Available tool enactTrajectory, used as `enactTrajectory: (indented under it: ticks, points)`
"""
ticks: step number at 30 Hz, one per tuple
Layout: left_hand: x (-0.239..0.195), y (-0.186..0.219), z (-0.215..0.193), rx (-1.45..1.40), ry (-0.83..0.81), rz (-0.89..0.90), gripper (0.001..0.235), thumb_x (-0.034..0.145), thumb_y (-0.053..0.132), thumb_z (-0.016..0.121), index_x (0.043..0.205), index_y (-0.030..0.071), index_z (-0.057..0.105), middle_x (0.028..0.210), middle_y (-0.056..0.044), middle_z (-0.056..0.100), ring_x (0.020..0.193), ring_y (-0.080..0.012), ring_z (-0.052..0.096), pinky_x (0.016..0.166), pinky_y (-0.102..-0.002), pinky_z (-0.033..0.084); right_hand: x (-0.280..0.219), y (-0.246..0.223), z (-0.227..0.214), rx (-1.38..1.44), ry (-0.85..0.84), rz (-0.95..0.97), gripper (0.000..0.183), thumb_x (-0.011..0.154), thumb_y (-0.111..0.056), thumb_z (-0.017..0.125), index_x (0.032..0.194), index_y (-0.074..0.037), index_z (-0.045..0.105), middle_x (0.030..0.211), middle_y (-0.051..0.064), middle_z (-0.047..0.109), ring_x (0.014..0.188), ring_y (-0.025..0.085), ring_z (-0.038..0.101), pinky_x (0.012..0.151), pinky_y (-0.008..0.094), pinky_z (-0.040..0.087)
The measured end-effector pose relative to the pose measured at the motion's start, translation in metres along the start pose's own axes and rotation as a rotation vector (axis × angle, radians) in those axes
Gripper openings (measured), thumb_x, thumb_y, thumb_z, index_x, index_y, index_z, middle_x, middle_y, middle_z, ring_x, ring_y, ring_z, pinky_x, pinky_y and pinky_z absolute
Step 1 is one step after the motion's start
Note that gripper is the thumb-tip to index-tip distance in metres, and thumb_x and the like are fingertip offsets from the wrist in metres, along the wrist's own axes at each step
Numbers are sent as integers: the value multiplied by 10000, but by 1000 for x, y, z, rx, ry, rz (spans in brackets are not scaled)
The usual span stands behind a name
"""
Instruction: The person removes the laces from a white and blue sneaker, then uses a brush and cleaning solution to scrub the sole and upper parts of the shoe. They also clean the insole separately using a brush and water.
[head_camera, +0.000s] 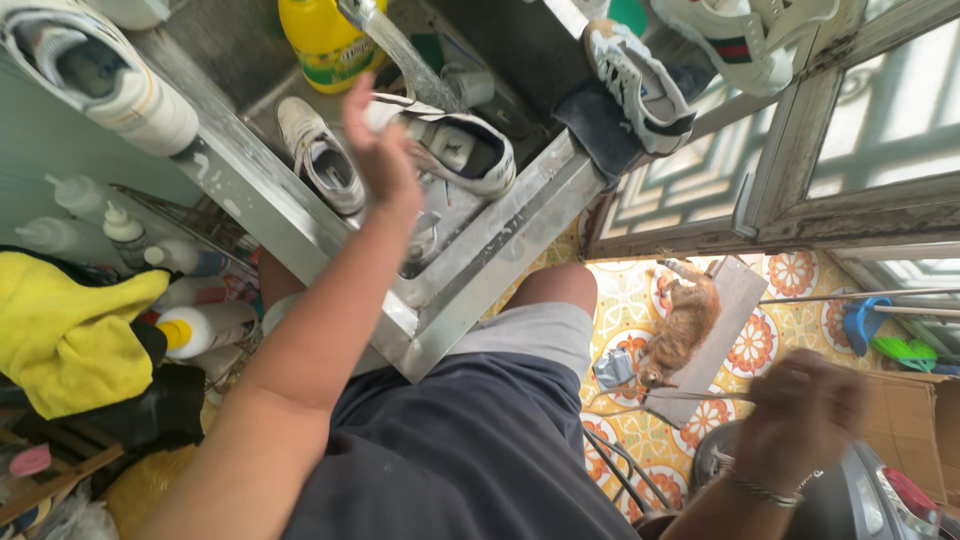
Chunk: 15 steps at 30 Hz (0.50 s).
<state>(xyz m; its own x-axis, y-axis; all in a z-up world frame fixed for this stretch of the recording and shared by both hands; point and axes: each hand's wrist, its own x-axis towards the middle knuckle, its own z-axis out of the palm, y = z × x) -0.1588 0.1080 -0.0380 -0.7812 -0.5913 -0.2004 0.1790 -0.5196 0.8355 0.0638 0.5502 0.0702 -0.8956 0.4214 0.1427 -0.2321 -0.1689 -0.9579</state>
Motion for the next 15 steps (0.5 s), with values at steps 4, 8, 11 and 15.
enactTrajectory:
  ticks: [4,8,11,15]
  points:
    - [-112,35,61,757,-757,-312,354,946,205,491,1221,30,628,1109,-81,607,830,-223,578,755,-363,474,-33,6,85,234,-291,157,127,1127,-225,580,1085,-111,618,1023,78,633,766,95,568,626,225,453]
    - [-218,33,41,667,-1742,-551,453,1139,387,446,1050,19,695,865,-111,624,833,-211,595,790,-365,491,6,-1,65,355,-171,131,158,1100,-244,567,1140,-103,625,1015,81,633,796,130,575,674,260,467]
    - [-206,4,6,319,-1599,-152,387,1145,353,391,1028,44,593,846,-87,603,838,-193,577,850,-362,476,54,4,11,98,122,30,222,1051,-201,560,1237,-104,631,1019,93,628,822,162,581,703,284,467]
    - [-159,20,-51,602,-1256,-134,314,1084,310,480,990,45,622,824,-51,612,796,-157,606,767,-349,490,71,31,-21,-601,422,-16,394,985,-144,550,1367,-107,639,1024,109,622,858,205,589,742,316,467]
